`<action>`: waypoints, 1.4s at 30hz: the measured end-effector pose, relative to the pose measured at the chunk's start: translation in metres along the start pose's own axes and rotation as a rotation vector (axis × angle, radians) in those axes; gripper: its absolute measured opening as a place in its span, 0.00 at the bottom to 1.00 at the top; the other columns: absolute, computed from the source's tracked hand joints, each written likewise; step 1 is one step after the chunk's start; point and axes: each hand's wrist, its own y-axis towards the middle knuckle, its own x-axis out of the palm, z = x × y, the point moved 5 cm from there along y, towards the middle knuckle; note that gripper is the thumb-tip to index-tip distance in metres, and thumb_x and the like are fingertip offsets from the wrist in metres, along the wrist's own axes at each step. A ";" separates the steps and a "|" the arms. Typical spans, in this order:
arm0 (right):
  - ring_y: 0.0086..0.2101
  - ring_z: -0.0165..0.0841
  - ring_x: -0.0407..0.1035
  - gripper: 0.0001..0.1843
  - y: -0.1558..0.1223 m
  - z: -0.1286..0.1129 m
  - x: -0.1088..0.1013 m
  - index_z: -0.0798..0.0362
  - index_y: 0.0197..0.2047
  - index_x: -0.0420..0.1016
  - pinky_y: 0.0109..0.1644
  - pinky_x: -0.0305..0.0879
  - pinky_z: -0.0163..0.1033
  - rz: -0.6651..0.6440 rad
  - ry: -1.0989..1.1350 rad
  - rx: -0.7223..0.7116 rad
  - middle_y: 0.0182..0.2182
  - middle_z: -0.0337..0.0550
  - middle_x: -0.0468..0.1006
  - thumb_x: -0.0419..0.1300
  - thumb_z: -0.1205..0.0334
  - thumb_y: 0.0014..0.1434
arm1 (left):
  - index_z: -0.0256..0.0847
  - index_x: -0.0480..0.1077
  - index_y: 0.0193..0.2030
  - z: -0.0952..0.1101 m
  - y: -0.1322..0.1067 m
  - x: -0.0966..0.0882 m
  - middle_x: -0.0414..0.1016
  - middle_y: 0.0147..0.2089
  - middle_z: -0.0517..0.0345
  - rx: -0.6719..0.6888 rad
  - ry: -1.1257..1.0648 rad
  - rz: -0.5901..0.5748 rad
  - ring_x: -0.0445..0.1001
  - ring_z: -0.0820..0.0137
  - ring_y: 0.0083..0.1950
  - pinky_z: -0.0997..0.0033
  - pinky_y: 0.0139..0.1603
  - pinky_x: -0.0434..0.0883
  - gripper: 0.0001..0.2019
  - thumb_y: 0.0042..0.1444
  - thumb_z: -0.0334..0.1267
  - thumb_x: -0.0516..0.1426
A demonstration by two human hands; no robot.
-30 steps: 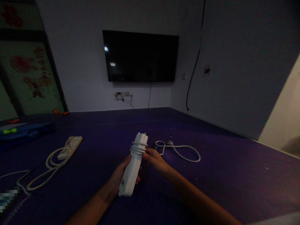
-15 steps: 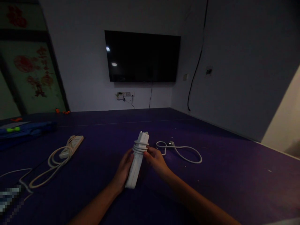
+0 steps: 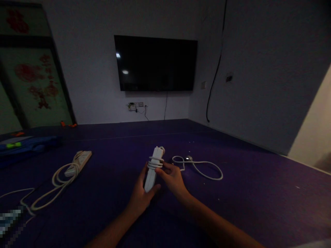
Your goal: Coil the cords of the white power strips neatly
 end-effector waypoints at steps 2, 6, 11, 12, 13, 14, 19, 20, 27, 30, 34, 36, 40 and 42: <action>0.28 0.35 0.70 0.24 0.002 0.003 -0.003 0.56 0.44 0.77 0.28 0.65 0.36 -0.008 -0.053 -0.014 0.30 0.45 0.79 0.63 0.48 0.48 | 0.40 0.61 0.59 -0.001 0.001 -0.001 0.62 0.62 0.46 -0.025 -0.029 0.017 0.57 0.58 0.64 0.62 0.63 0.53 0.35 0.42 0.42 0.64; 0.22 0.28 0.62 0.25 0.007 0.005 -0.011 0.56 0.44 0.77 0.23 0.57 0.32 -0.027 -0.198 -0.069 0.25 0.40 0.76 0.63 0.47 0.47 | 0.39 0.61 0.59 -0.004 0.002 -0.003 0.70 0.55 0.46 -0.116 -0.114 0.033 0.66 0.56 0.57 0.60 0.57 0.61 0.35 0.42 0.42 0.63; 0.21 0.27 0.59 0.27 0.011 0.000 -0.019 0.56 0.47 0.76 0.24 0.53 0.32 -0.040 -0.370 -0.139 0.25 0.41 0.76 0.60 0.45 0.50 | 0.41 0.61 0.59 -0.009 -0.002 0.000 0.76 0.42 0.51 -0.294 -0.278 0.050 0.76 0.62 0.40 0.66 0.40 0.71 0.37 0.40 0.43 0.64; 0.22 0.27 0.60 0.27 0.011 -0.002 -0.019 0.55 0.48 0.75 0.25 0.54 0.33 -0.051 -0.414 -0.150 0.27 0.42 0.76 0.59 0.45 0.51 | 0.40 0.60 0.60 -0.010 -0.003 0.001 0.77 0.38 0.53 -0.330 -0.310 0.048 0.76 0.64 0.36 0.67 0.36 0.71 0.37 0.40 0.43 0.64; 0.23 0.28 0.61 0.27 0.011 -0.005 -0.019 0.55 0.49 0.75 0.26 0.55 0.33 -0.062 -0.461 -0.160 0.29 0.42 0.77 0.58 0.44 0.52 | 0.40 0.59 0.60 -0.010 -0.003 0.002 0.77 0.35 0.54 -0.358 -0.340 0.046 0.76 0.66 0.32 0.68 0.33 0.71 0.38 0.40 0.43 0.64; 0.24 0.28 0.62 0.27 0.011 -0.007 -0.019 0.54 0.50 0.74 0.27 0.55 0.34 -0.072 -0.506 -0.168 0.30 0.43 0.77 0.58 0.44 0.53 | 0.40 0.58 0.60 -0.011 -0.003 0.003 0.76 0.33 0.55 -0.379 -0.369 0.041 0.75 0.67 0.30 0.69 0.31 0.71 0.38 0.40 0.43 0.64; 0.26 0.31 0.65 0.25 0.010 -0.013 -0.022 0.53 0.46 0.76 0.29 0.57 0.36 -0.005 -0.635 -0.164 0.30 0.44 0.78 0.57 0.44 0.53 | 0.38 0.60 0.57 -0.013 -0.002 0.007 0.75 0.29 0.56 -0.417 -0.456 -0.028 0.75 0.68 0.27 0.71 0.28 0.70 0.34 0.42 0.42 0.63; 0.26 0.31 0.65 0.24 0.010 -0.013 -0.024 0.53 0.44 0.77 0.29 0.57 0.36 0.018 -0.632 -0.155 0.29 0.44 0.78 0.58 0.45 0.52 | 0.38 0.61 0.57 -0.014 -0.001 0.007 0.75 0.28 0.56 -0.421 -0.460 -0.043 0.74 0.68 0.26 0.71 0.27 0.70 0.33 0.42 0.42 0.63; 0.25 0.30 0.66 0.21 0.014 0.002 -0.028 0.54 0.38 0.74 0.28 0.58 0.34 0.057 -0.465 -0.061 0.25 0.41 0.75 0.62 0.46 0.48 | 0.36 0.61 0.54 -0.015 -0.002 0.009 0.76 0.27 0.54 -0.424 -0.457 -0.108 0.74 0.68 0.26 0.72 0.26 0.69 0.29 0.44 0.42 0.62; 0.27 0.31 0.68 0.22 0.015 0.010 -0.023 0.56 0.38 0.73 0.30 0.61 0.34 0.012 -0.306 -0.044 0.27 0.42 0.75 0.62 0.45 0.48 | 0.36 0.62 0.52 -0.014 -0.002 0.010 0.76 0.28 0.54 -0.424 -0.476 -0.119 0.74 0.68 0.26 0.72 0.26 0.69 0.28 0.44 0.42 0.62; 0.29 0.32 0.68 0.22 0.017 0.015 -0.018 0.57 0.34 0.73 0.33 0.63 0.36 -0.066 -0.131 -0.039 0.29 0.43 0.75 0.62 0.45 0.47 | 0.35 0.61 0.53 -0.013 -0.003 0.010 0.76 0.28 0.52 -0.428 -0.479 -0.190 0.73 0.70 0.23 0.73 0.25 0.68 0.28 0.45 0.43 0.61; 0.28 0.32 0.68 0.24 0.018 0.016 -0.016 0.57 0.33 0.73 0.32 0.63 0.36 -0.107 -0.060 -0.027 0.27 0.43 0.74 0.63 0.43 0.45 | 0.36 0.59 0.54 -0.012 -0.005 0.009 0.77 0.28 0.51 -0.427 -0.491 -0.224 0.74 0.68 0.24 0.73 0.26 0.68 0.29 0.45 0.43 0.61; 0.26 0.31 0.66 0.26 0.016 0.016 -0.013 0.57 0.31 0.74 0.30 0.61 0.35 -0.189 -0.003 -0.022 0.24 0.41 0.72 0.62 0.40 0.44 | 0.34 0.61 0.52 -0.014 -0.007 0.009 0.77 0.28 0.49 -0.434 -0.538 -0.314 0.74 0.67 0.24 0.72 0.26 0.68 0.29 0.45 0.44 0.61; 0.25 0.30 0.65 0.25 0.014 0.015 -0.012 0.58 0.30 0.73 0.29 0.60 0.34 -0.174 -0.016 -0.033 0.23 0.40 0.72 0.61 0.41 0.46 | 0.34 0.62 0.51 -0.014 -0.006 0.009 0.76 0.29 0.49 -0.432 -0.568 -0.318 0.75 0.66 0.26 0.71 0.27 0.69 0.27 0.45 0.44 0.61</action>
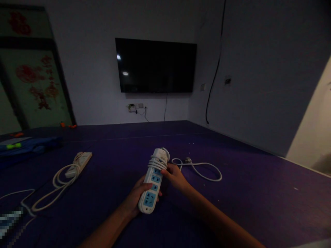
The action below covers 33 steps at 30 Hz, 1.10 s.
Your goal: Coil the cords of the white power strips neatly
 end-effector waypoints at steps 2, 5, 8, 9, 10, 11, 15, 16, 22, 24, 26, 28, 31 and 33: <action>0.24 0.29 0.64 0.24 -0.002 0.001 0.000 0.58 0.29 0.73 0.27 0.59 0.33 0.045 -0.034 0.000 0.22 0.40 0.70 0.60 0.41 0.48 | 0.36 0.64 0.50 0.000 0.001 0.000 0.77 0.33 0.49 0.004 -0.030 0.012 0.77 0.63 0.30 0.68 0.31 0.70 0.26 0.45 0.43 0.62; 0.23 0.28 0.62 0.25 -0.004 0.004 -0.002 0.58 0.26 0.71 0.25 0.57 0.32 0.099 -0.104 0.017 0.20 0.39 0.69 0.59 0.41 0.48 | 0.36 0.66 0.50 0.001 0.004 -0.001 0.76 0.39 0.48 0.005 -0.011 0.056 0.77 0.61 0.36 0.65 0.36 0.71 0.26 0.45 0.43 0.63; 0.23 0.28 0.61 0.25 -0.005 0.005 -0.004 0.58 0.25 0.71 0.26 0.57 0.32 0.128 -0.198 0.018 0.20 0.39 0.69 0.57 0.41 0.50 | 0.37 0.64 0.54 0.006 0.004 -0.003 0.76 0.43 0.48 0.080 0.095 0.126 0.76 0.63 0.39 0.67 0.40 0.70 0.30 0.44 0.45 0.63; 0.23 0.28 0.62 0.24 -0.005 0.005 -0.005 0.58 0.25 0.72 0.26 0.57 0.32 0.144 -0.238 0.013 0.20 0.39 0.69 0.57 0.41 0.50 | 0.39 0.61 0.58 0.008 0.004 -0.004 0.75 0.45 0.48 0.123 0.133 0.143 0.75 0.62 0.42 0.67 0.42 0.69 0.35 0.43 0.45 0.64; 0.23 0.29 0.62 0.24 -0.005 0.004 -0.007 0.58 0.26 0.72 0.26 0.57 0.32 0.164 -0.280 0.007 0.21 0.40 0.70 0.57 0.42 0.51 | 0.40 0.55 0.62 0.011 0.004 -0.005 0.73 0.49 0.47 0.170 0.170 0.154 0.74 0.62 0.46 0.66 0.45 0.69 0.40 0.43 0.45 0.64; 0.23 0.29 0.63 0.24 -0.005 0.002 -0.008 0.58 0.26 0.73 0.26 0.57 0.32 0.184 -0.321 0.002 0.21 0.40 0.71 0.57 0.43 0.51 | 0.42 0.48 0.66 0.013 0.003 -0.005 0.71 0.51 0.46 0.222 0.215 0.161 0.73 0.61 0.49 0.65 0.48 0.68 0.44 0.44 0.45 0.64; 0.21 0.28 0.62 0.23 -0.008 -0.006 -0.009 0.57 0.26 0.73 0.24 0.53 0.31 0.243 -0.452 -0.009 0.20 0.40 0.71 0.57 0.43 0.51 | 0.45 0.37 0.68 0.020 0.000 -0.004 0.62 0.59 0.43 0.447 0.585 0.205 0.66 0.56 0.57 0.56 0.55 0.63 0.54 0.40 0.44 0.66; 0.21 0.28 0.62 0.23 -0.010 -0.008 -0.008 0.57 0.25 0.73 0.23 0.52 0.31 0.255 -0.484 -0.011 0.19 0.39 0.70 0.57 0.43 0.51 | 0.46 0.39 0.68 0.020 -0.001 -0.002 0.60 0.61 0.43 0.503 0.711 0.227 0.63 0.55 0.59 0.55 0.57 0.61 0.54 0.37 0.43 0.67; 0.18 0.26 0.58 0.24 -0.015 -0.019 -0.003 0.57 0.21 0.71 0.22 0.47 0.31 0.286 -0.611 -0.025 0.16 0.38 0.67 0.57 0.42 0.51 | 0.53 0.43 0.67 0.017 -0.006 0.006 0.60 0.58 0.52 0.590 1.122 0.334 0.64 0.60 0.58 0.59 0.55 0.64 0.47 0.41 0.31 0.62; 0.18 0.26 0.58 0.25 -0.015 -0.019 -0.002 0.57 0.20 0.71 0.22 0.46 0.31 0.271 -0.622 -0.007 0.15 0.38 0.67 0.57 0.41 0.50 | 0.54 0.42 0.67 0.018 -0.007 0.007 0.61 0.56 0.53 0.582 1.146 0.347 0.67 0.64 0.54 0.63 0.52 0.66 0.45 0.44 0.28 0.58; 0.18 0.26 0.58 0.25 -0.014 -0.018 -0.002 0.57 0.20 0.70 0.22 0.46 0.31 0.246 -0.634 -0.002 0.15 0.37 0.66 0.57 0.41 0.51 | 0.54 0.42 0.67 0.019 -0.008 0.007 0.62 0.54 0.54 0.576 1.146 0.351 0.68 0.65 0.52 0.65 0.50 0.67 0.44 0.44 0.26 0.56; 0.19 0.26 0.59 0.25 -0.012 -0.019 -0.003 0.57 0.20 0.70 0.23 0.46 0.31 0.214 -0.673 -0.019 0.16 0.38 0.67 0.55 0.41 0.52 | 0.52 0.42 0.67 0.020 -0.008 0.006 0.63 0.54 0.54 0.580 1.109 0.351 0.67 0.64 0.53 0.64 0.52 0.66 0.45 0.43 0.26 0.56; 0.20 0.26 0.59 0.27 -0.010 -0.021 -0.005 0.56 0.22 0.71 0.24 0.46 0.32 0.153 -0.763 -0.051 0.17 0.38 0.69 0.52 0.41 0.54 | 0.50 0.43 0.67 0.018 -0.006 0.003 0.62 0.57 0.52 0.599 0.991 0.336 0.64 0.63 0.57 0.61 0.57 0.62 0.45 0.43 0.27 0.57; 0.21 0.27 0.61 0.27 -0.008 -0.024 -0.006 0.56 0.23 0.73 0.25 0.48 0.32 0.113 -0.804 -0.078 0.19 0.39 0.71 0.49 0.41 0.56 | 0.48 0.45 0.67 0.017 -0.004 0.000 0.62 0.59 0.51 0.593 0.871 0.325 0.62 0.61 0.60 0.59 0.59 0.59 0.44 0.42 0.28 0.58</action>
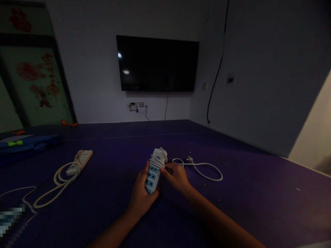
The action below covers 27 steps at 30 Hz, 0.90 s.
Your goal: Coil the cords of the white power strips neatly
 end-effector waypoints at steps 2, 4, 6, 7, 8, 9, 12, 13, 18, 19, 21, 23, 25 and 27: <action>0.24 0.30 0.65 0.26 0.002 -0.001 -0.003 0.55 0.28 0.76 0.28 0.51 0.32 -0.019 -0.012 -0.057 0.23 0.41 0.75 0.49 0.42 0.57 | 0.46 0.49 0.66 -0.003 0.001 0.000 0.61 0.61 0.50 -0.077 -0.147 0.015 0.60 0.60 0.62 0.59 0.61 0.56 0.43 0.41 0.28 0.59; 0.29 0.33 0.69 0.25 0.002 0.000 -0.005 0.53 0.34 0.78 0.31 0.55 0.34 -0.031 -0.018 -0.106 0.29 0.44 0.78 0.49 0.43 0.58 | 0.44 0.52 0.65 -0.005 0.002 -0.001 0.60 0.62 0.50 -0.195 -0.296 0.030 0.60 0.59 0.62 0.61 0.61 0.56 0.43 0.40 0.29 0.62; 0.32 0.35 0.70 0.24 0.003 0.002 -0.006 0.52 0.40 0.78 0.35 0.58 0.35 -0.045 -0.009 -0.125 0.34 0.45 0.79 0.49 0.44 0.58 | 0.44 0.54 0.64 -0.005 0.002 -0.002 0.61 0.63 0.50 -0.296 -0.411 0.057 0.61 0.58 0.61 0.62 0.60 0.57 0.43 0.39 0.31 0.63; 0.33 0.36 0.70 0.23 0.003 0.003 -0.006 0.51 0.42 0.77 0.36 0.58 0.36 -0.050 0.002 -0.124 0.35 0.45 0.79 0.49 0.45 0.59 | 0.44 0.55 0.63 -0.004 0.002 -0.003 0.61 0.62 0.51 -0.326 -0.452 0.068 0.61 0.58 0.61 0.62 0.60 0.58 0.42 0.38 0.31 0.64; 0.33 0.36 0.70 0.23 0.003 0.005 -0.006 0.51 0.43 0.77 0.36 0.58 0.36 -0.054 0.016 -0.122 0.35 0.45 0.79 0.48 0.45 0.59 | 0.44 0.56 0.63 -0.003 0.002 -0.004 0.62 0.62 0.51 -0.345 -0.486 0.077 0.61 0.58 0.61 0.62 0.59 0.58 0.42 0.38 0.31 0.64; 0.33 0.36 0.70 0.23 0.003 0.005 -0.005 0.51 0.42 0.77 0.36 0.58 0.36 -0.059 0.033 -0.121 0.34 0.45 0.79 0.48 0.46 0.59 | 0.44 0.58 0.62 -0.002 0.002 -0.004 0.62 0.62 0.52 -0.356 -0.516 0.082 0.61 0.58 0.61 0.63 0.59 0.59 0.42 0.37 0.31 0.64; 0.28 0.33 0.68 0.24 0.003 0.006 -0.001 0.53 0.34 0.78 0.32 0.56 0.34 -0.095 0.097 -0.128 0.27 0.43 0.77 0.48 0.45 0.60 | 0.44 0.61 0.60 -0.001 0.001 -0.003 0.64 0.61 0.53 -0.390 -0.595 0.064 0.62 0.59 0.61 0.66 0.57 0.61 0.40 0.36 0.30 0.64; 0.26 0.32 0.66 0.25 0.004 0.006 0.001 0.54 0.31 0.77 0.30 0.55 0.34 -0.115 0.127 -0.128 0.24 0.41 0.76 0.47 0.44 0.59 | 0.45 0.61 0.60 -0.002 0.001 -0.002 0.65 0.60 0.53 -0.404 -0.620 0.050 0.63 0.59 0.59 0.67 0.55 0.62 0.39 0.36 0.30 0.64; 0.24 0.29 0.64 0.26 0.006 0.007 0.008 0.56 0.28 0.75 0.28 0.55 0.32 -0.196 0.354 -0.076 0.21 0.38 0.72 0.50 0.41 0.57 | 0.46 0.55 0.64 -0.006 -0.004 0.005 0.73 0.47 0.51 -0.487 -0.763 -0.086 0.72 0.69 0.34 0.72 0.33 0.67 0.43 0.38 0.33 0.63; 0.26 0.30 0.66 0.26 0.007 0.006 0.009 0.56 0.29 0.75 0.29 0.57 0.33 -0.205 0.420 -0.062 0.23 0.39 0.73 0.51 0.40 0.56 | 0.46 0.53 0.65 -0.006 -0.005 0.007 0.73 0.45 0.51 -0.501 -0.793 -0.113 0.70 0.72 0.30 0.73 0.29 0.66 0.43 0.38 0.33 0.62; 0.29 0.33 0.68 0.27 0.008 0.005 0.010 0.57 0.30 0.75 0.32 0.61 0.34 -0.224 0.565 -0.034 0.26 0.41 0.75 0.54 0.38 0.52 | 0.47 0.51 0.66 -0.005 -0.007 0.009 0.72 0.45 0.51 -0.510 -0.850 -0.153 0.67 0.76 0.25 0.74 0.25 0.63 0.44 0.39 0.34 0.61; 0.31 0.34 0.69 0.29 0.008 0.003 0.012 0.58 0.31 0.75 0.34 0.63 0.36 -0.252 0.687 0.002 0.28 0.43 0.76 0.56 0.36 0.48 | 0.47 0.50 0.66 -0.003 -0.007 0.011 0.71 0.48 0.50 -0.501 -0.898 -0.193 0.67 0.77 0.23 0.74 0.23 0.62 0.44 0.39 0.34 0.60; 0.29 0.34 0.70 0.31 0.008 0.001 0.015 0.58 0.31 0.75 0.33 0.65 0.37 -0.275 0.763 0.054 0.26 0.43 0.76 0.59 0.34 0.43 | 0.47 0.50 0.65 -0.001 -0.006 0.012 0.70 0.49 0.48 -0.498 -0.927 -0.237 0.67 0.77 0.22 0.74 0.22 0.61 0.43 0.39 0.36 0.59; 0.26 0.32 0.69 0.31 0.007 0.000 0.017 0.58 0.29 0.74 0.31 0.65 0.36 -0.272 0.826 0.103 0.24 0.42 0.76 0.61 0.34 0.40 | 0.47 0.51 0.65 0.000 -0.005 0.011 0.71 0.48 0.48 -0.507 -0.928 -0.268 0.68 0.76 0.23 0.74 0.22 0.62 0.43 0.39 0.36 0.59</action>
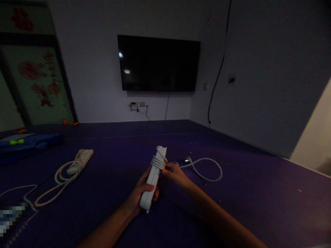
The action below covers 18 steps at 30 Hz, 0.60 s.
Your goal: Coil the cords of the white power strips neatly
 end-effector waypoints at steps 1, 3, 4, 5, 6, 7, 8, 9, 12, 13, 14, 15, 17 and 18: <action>0.25 0.32 0.69 0.30 0.000 0.000 0.001 0.58 0.29 0.74 0.31 0.65 0.36 0.017 0.040 0.006 0.24 0.42 0.76 0.62 0.35 0.39 | 0.46 0.52 0.65 0.001 0.000 0.000 0.71 0.48 0.48 -0.007 0.007 -0.005 0.69 0.75 0.24 0.74 0.24 0.63 0.42 0.39 0.36 0.59; 0.25 0.32 0.70 0.28 -0.001 0.001 0.002 0.58 0.30 0.74 0.31 0.66 0.36 0.059 0.116 -0.002 0.25 0.43 0.77 0.64 0.38 0.38 | 0.44 0.54 0.64 0.003 0.001 -0.002 0.72 0.49 0.48 -0.017 0.030 -0.010 0.73 0.70 0.28 0.72 0.27 0.65 0.41 0.38 0.35 0.59; 0.26 0.32 0.70 0.27 -0.002 0.001 0.003 0.58 0.30 0.75 0.31 0.66 0.36 0.081 0.140 -0.006 0.26 0.43 0.77 0.65 0.40 0.38 | 0.43 0.56 0.63 0.004 0.002 -0.003 0.72 0.49 0.47 -0.019 0.043 -0.005 0.74 0.68 0.31 0.71 0.30 0.67 0.41 0.38 0.35 0.60; 0.27 0.33 0.71 0.26 -0.002 0.000 0.004 0.58 0.32 0.75 0.31 0.67 0.36 0.099 0.152 -0.009 0.27 0.44 0.78 0.66 0.42 0.38 | 0.42 0.57 0.62 0.004 0.002 -0.004 0.73 0.48 0.47 -0.020 0.061 0.007 0.75 0.66 0.34 0.70 0.32 0.68 0.39 0.39 0.36 0.60; 0.28 0.34 0.72 0.25 -0.003 0.000 0.005 0.58 0.33 0.75 0.32 0.67 0.37 0.116 0.150 -0.014 0.29 0.45 0.78 0.67 0.44 0.39 | 0.41 0.58 0.61 0.004 0.003 -0.006 0.73 0.48 0.47 -0.016 0.085 0.023 0.75 0.64 0.36 0.69 0.35 0.68 0.38 0.40 0.37 0.61; 0.30 0.35 0.73 0.25 -0.004 -0.001 0.005 0.58 0.34 0.75 0.34 0.68 0.38 0.133 0.137 -0.021 0.30 0.46 0.79 0.67 0.46 0.39 | 0.41 0.59 0.61 0.004 0.003 -0.007 0.73 0.49 0.48 -0.002 0.121 0.036 0.75 0.62 0.40 0.68 0.38 0.69 0.36 0.41 0.38 0.61; 0.32 0.37 0.73 0.24 -0.004 -0.003 0.006 0.57 0.35 0.75 0.36 0.69 0.39 0.151 0.115 -0.033 0.32 0.46 0.79 0.67 0.47 0.40 | 0.41 0.60 0.60 0.005 0.004 -0.008 0.72 0.50 0.48 0.027 0.173 0.048 0.74 0.60 0.44 0.66 0.42 0.69 0.36 0.41 0.39 0.62; 0.35 0.38 0.74 0.23 -0.005 -0.005 0.006 0.57 0.36 0.75 0.39 0.69 0.41 0.169 0.088 -0.048 0.34 0.47 0.80 0.68 0.49 0.40 | 0.41 0.60 0.60 0.006 0.004 -0.007 0.71 0.53 0.48 0.078 0.237 0.061 0.72 0.59 0.50 0.65 0.47 0.68 0.36 0.41 0.39 0.63; 0.39 0.41 0.74 0.21 -0.008 -0.012 0.006 0.56 0.38 0.76 0.44 0.69 0.45 0.238 0.001 -0.085 0.37 0.48 0.80 0.67 0.52 0.42 | 0.43 0.55 0.63 0.013 0.003 -0.004 0.59 0.64 0.48 0.283 0.467 0.115 0.58 0.58 0.63 0.63 0.60 0.58 0.44 0.37 0.36 0.67; 0.39 0.42 0.74 0.21 -0.009 -0.013 0.006 0.56 0.38 0.76 0.44 0.69 0.45 0.258 -0.020 -0.092 0.38 0.48 0.80 0.67 0.53 0.42 | 0.44 0.52 0.64 0.015 0.002 -0.002 0.55 0.66 0.48 0.341 0.536 0.147 0.54 0.58 0.65 0.63 0.62 0.55 0.47 0.36 0.36 0.67; 0.39 0.42 0.73 0.21 -0.010 -0.014 0.006 0.56 0.39 0.76 0.44 0.69 0.46 0.275 -0.037 -0.096 0.38 0.49 0.80 0.67 0.53 0.43 | 0.44 0.50 0.65 0.016 0.001 -0.001 0.54 0.66 0.48 0.382 0.588 0.183 0.52 0.59 0.66 0.62 0.63 0.52 0.48 0.36 0.35 0.67; 0.40 0.43 0.73 0.21 -0.011 -0.015 0.006 0.56 0.39 0.76 0.44 0.69 0.46 0.286 -0.050 -0.099 0.39 0.49 0.80 0.67 0.53 0.43 | 0.44 0.49 0.65 0.017 0.000 0.000 0.54 0.67 0.48 0.404 0.622 0.216 0.52 0.59 0.66 0.62 0.64 0.51 0.48 0.37 0.35 0.67; 0.40 0.43 0.73 0.21 -0.012 -0.016 0.007 0.56 0.40 0.76 0.45 0.69 0.46 0.291 -0.074 -0.100 0.39 0.49 0.79 0.67 0.53 0.44 | 0.43 0.53 0.64 0.017 -0.002 0.000 0.57 0.65 0.48 0.418 0.622 0.279 0.54 0.61 0.66 0.63 0.64 0.52 0.42 0.42 0.36 0.65; 0.40 0.43 0.73 0.22 -0.012 -0.016 0.007 0.56 0.41 0.77 0.45 0.69 0.46 0.292 -0.092 -0.096 0.40 0.49 0.79 0.67 0.53 0.43 | 0.43 0.55 0.63 0.018 -0.002 0.000 0.59 0.64 0.49 0.417 0.596 0.303 0.55 0.61 0.65 0.64 0.63 0.53 0.38 0.43 0.36 0.64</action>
